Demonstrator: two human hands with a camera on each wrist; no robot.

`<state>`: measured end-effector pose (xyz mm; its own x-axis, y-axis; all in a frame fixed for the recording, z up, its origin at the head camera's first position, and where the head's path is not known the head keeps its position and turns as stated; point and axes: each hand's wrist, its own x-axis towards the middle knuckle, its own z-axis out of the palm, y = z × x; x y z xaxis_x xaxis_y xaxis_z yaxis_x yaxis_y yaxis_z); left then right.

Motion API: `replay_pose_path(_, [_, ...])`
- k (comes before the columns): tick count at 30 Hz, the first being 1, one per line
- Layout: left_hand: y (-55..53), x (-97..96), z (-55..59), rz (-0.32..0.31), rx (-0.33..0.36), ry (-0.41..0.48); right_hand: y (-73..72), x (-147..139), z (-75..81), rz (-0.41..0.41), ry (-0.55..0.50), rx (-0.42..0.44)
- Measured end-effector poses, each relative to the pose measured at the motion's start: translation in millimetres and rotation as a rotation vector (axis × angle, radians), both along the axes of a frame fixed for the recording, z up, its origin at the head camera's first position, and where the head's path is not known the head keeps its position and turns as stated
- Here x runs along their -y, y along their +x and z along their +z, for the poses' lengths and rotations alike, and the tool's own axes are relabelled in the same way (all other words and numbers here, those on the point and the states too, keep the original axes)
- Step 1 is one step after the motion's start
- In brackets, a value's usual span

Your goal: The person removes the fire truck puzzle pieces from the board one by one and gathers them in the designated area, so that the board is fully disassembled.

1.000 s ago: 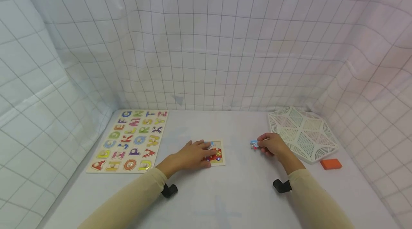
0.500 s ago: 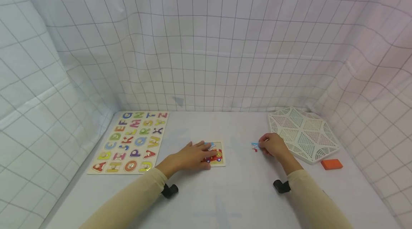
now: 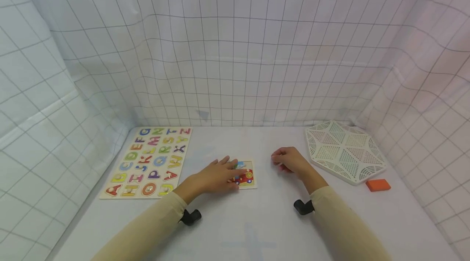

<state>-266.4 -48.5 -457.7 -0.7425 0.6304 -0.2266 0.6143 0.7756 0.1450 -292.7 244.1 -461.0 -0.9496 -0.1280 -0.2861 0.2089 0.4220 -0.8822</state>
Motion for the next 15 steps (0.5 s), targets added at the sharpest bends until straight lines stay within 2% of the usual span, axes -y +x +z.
replay_pose_path(3, [3.2, 7.1, -0.2, 0.041, -0.001, -0.003, -6.5, 23.0, 3.1, 0.012, -0.050, 0.022])
replay_pose_path(7, [7.9, 10.9, -1.7, 0.037, -0.008, -0.010, -14.3, 50.6, 3.2, 0.053, -0.102, 0.065])
replay_pose_path(11, [12.6, 9.3, -2.4, 0.030, -0.003, -0.015, -18.0, 70.6, 0.7, 0.152, -0.082, 0.078])
replay_pose_path(15, [16.6, 9.9, -3.1, 0.048, -0.002, -0.024, -18.9, 82.4, -1.1, 0.195, -0.022, 0.062])
